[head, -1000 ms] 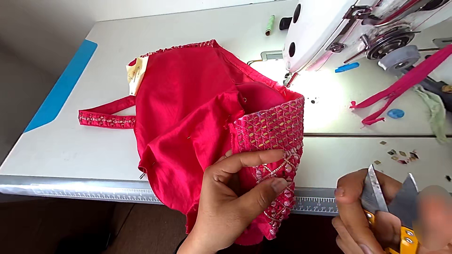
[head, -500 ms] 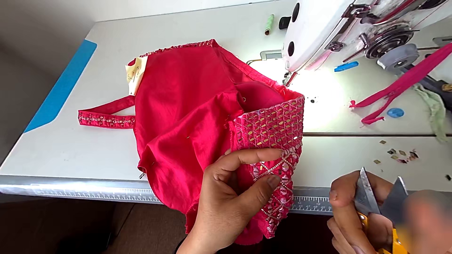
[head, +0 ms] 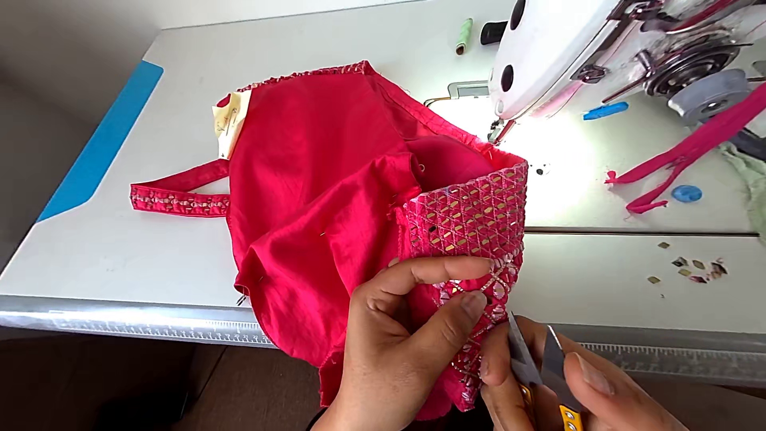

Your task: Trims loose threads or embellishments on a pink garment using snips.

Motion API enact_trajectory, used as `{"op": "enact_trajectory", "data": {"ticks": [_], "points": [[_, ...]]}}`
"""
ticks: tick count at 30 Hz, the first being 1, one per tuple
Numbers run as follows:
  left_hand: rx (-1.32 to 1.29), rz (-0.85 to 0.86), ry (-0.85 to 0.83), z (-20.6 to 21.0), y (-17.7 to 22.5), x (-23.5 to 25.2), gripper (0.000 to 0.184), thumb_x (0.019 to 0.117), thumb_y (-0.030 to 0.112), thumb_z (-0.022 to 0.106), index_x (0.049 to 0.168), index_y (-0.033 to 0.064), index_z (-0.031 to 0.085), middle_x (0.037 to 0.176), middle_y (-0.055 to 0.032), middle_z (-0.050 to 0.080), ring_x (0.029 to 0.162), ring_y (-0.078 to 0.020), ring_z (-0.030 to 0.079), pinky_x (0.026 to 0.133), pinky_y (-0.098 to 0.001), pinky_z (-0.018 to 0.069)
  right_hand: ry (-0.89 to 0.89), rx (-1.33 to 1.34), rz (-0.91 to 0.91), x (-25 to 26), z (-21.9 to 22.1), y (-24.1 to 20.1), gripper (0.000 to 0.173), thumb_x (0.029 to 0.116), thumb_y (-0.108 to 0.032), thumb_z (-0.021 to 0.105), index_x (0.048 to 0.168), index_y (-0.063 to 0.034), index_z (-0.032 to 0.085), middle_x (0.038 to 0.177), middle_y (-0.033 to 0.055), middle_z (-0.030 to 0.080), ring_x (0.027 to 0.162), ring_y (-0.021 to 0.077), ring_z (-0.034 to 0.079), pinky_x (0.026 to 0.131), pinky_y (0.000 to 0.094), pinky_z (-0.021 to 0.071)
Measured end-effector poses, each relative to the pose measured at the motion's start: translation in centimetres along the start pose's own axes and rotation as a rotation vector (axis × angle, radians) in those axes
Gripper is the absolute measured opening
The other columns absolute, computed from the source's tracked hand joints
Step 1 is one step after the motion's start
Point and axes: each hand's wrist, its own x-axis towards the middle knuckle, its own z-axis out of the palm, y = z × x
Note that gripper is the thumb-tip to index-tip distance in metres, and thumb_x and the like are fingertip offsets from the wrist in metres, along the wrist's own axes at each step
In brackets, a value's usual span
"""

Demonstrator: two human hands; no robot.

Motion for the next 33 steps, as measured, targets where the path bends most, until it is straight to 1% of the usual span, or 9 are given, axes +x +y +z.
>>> {"op": "enact_trajectory", "data": {"ticks": [2, 7, 13, 16, 20, 22, 23, 26, 33], "points": [[0.003, 0.001, 0.001, -0.1, -0.1, 0.0, 0.020, 0.0942, 0.002, 0.068, 0.112, 0.0073, 0.076, 0.099, -0.0057, 0.074, 0.081, -0.0054, 0.070, 0.073, -0.0204, 0.0595, 0.004, 0.053, 0.020, 0.1, 0.0, 0.1, 0.040, 0.1101, -0.041, 0.038, 0.114, -0.0099, 0.062, 0.076, -0.0083, 0.061, 0.057, -0.0028, 0.053, 0.046, 0.0130, 0.0411], [-0.025, 0.003, -0.005, -0.1, 0.0, -0.1, 0.020, 0.0949, 0.002, 0.067, 0.112, 0.0061, 0.076, 0.098, -0.0063, 0.075, 0.080, -0.0051, 0.070, 0.071, -0.0197, 0.0595, -0.002, 0.036, 0.025, 0.1, 0.2, 0.4, 0.038, 0.1114, -0.039, 0.036, 0.116, -0.0098, 0.060, 0.078, -0.0083, 0.060, 0.057, -0.0028, 0.054, 0.046, 0.0130, 0.0427], [-0.061, -0.007, -0.005, 0.0, 0.0, -0.1, 0.020, 0.0946, 0.000, 0.067, 0.112, 0.0045, 0.075, 0.093, -0.0073, 0.074, 0.072, -0.0047, 0.068, 0.066, -0.0194, 0.0592, 0.016, 0.056, 0.029, 0.1, 0.4, 0.3, 0.037, 0.1122, -0.035, 0.035, 0.117, -0.0093, 0.060, 0.076, -0.0083, 0.060, 0.054, -0.0030, 0.053, 0.043, 0.0132, 0.0432], [-0.077, -0.016, -0.011, 0.0, 0.0, -0.1, 0.021, 0.0949, 0.000, 0.067, 0.113, 0.0039, 0.075, 0.094, -0.0078, 0.074, 0.069, -0.0047, 0.068, 0.064, -0.0194, 0.0592, 0.017, 0.059, 0.037, 0.1, 0.4, 0.3, 0.037, 0.1126, -0.034, 0.032, 0.117, -0.0094, 0.060, 0.075, -0.0079, 0.060, 0.052, -0.0023, 0.053, 0.041, 0.0137, 0.0424], [-0.068, -0.020, -0.018, 0.0, -0.1, -0.1, 0.020, 0.0950, 0.000, 0.067, 0.113, 0.0042, 0.074, 0.093, -0.0078, 0.074, 0.069, -0.0047, 0.067, 0.064, -0.0191, 0.0587, 0.048, 0.116, 0.043, 0.1, 0.7, 0.4, 0.040, 0.1121, -0.038, 0.033, 0.115, -0.0094, 0.061, 0.072, -0.0078, 0.060, 0.051, -0.0020, 0.053, 0.040, 0.0139, 0.0423], [-0.059, -0.020, -0.015, 0.0, -0.1, -0.1, 0.020, 0.0947, 0.000, 0.068, 0.113, 0.0046, 0.074, 0.095, -0.0077, 0.074, 0.072, -0.0052, 0.068, 0.066, -0.0197, 0.0593, 0.080, 0.151, 0.036, 0.1, 1.1, 0.6, 0.041, 0.1117, -0.040, 0.033, 0.114, -0.0105, 0.061, 0.072, -0.0082, 0.060, 0.050, -0.0028, 0.052, 0.040, 0.0135, 0.0411], [-0.058, -0.016, -0.008, 0.0, -0.1, -0.1, 0.021, 0.0945, -0.001, 0.068, 0.114, 0.0048, 0.074, 0.095, -0.0076, 0.074, 0.073, -0.0053, 0.069, 0.067, -0.0198, 0.0596, 0.096, 0.179, 0.028, 0.1, 1.3, 0.7, 0.040, 0.1116, -0.039, 0.033, 0.114, -0.0109, 0.061, 0.072, -0.0082, 0.060, 0.050, -0.0031, 0.052, 0.039, 0.0133, 0.0413], [-0.087, 0.002, 0.020, 0.3, -0.3, -0.2, 0.022, 0.0934, -0.003, 0.068, 0.114, 0.0039, 0.074, 0.093, -0.0084, 0.073, 0.066, -0.0042, 0.065, 0.063, -0.0193, 0.0585, 0.138, 0.243, -0.005, 0.4, 2.0, 1.3, 0.038, 0.1111, -0.039, 0.034, 0.111, -0.0119, 0.061, 0.071, -0.0082, 0.059, 0.049, -0.0028, 0.052, 0.039, 0.0140, 0.0419], [-0.084, 0.026, -0.012, 0.3, -0.5, -0.2, 0.021, 0.0941, -0.002, 0.068, 0.114, 0.0039, 0.072, 0.091, -0.0070, 0.072, 0.067, -0.0028, 0.065, 0.064, -0.0177, 0.0575, 0.204, 0.287, -0.045, 0.6, 2.7, 1.6, 0.037, 0.1117, -0.036, 0.036, 0.106, -0.0113, 0.062, 0.066, -0.0083, 0.057, 0.047, -0.0021, 0.052, 0.039, 0.0148, 0.0424]]}}
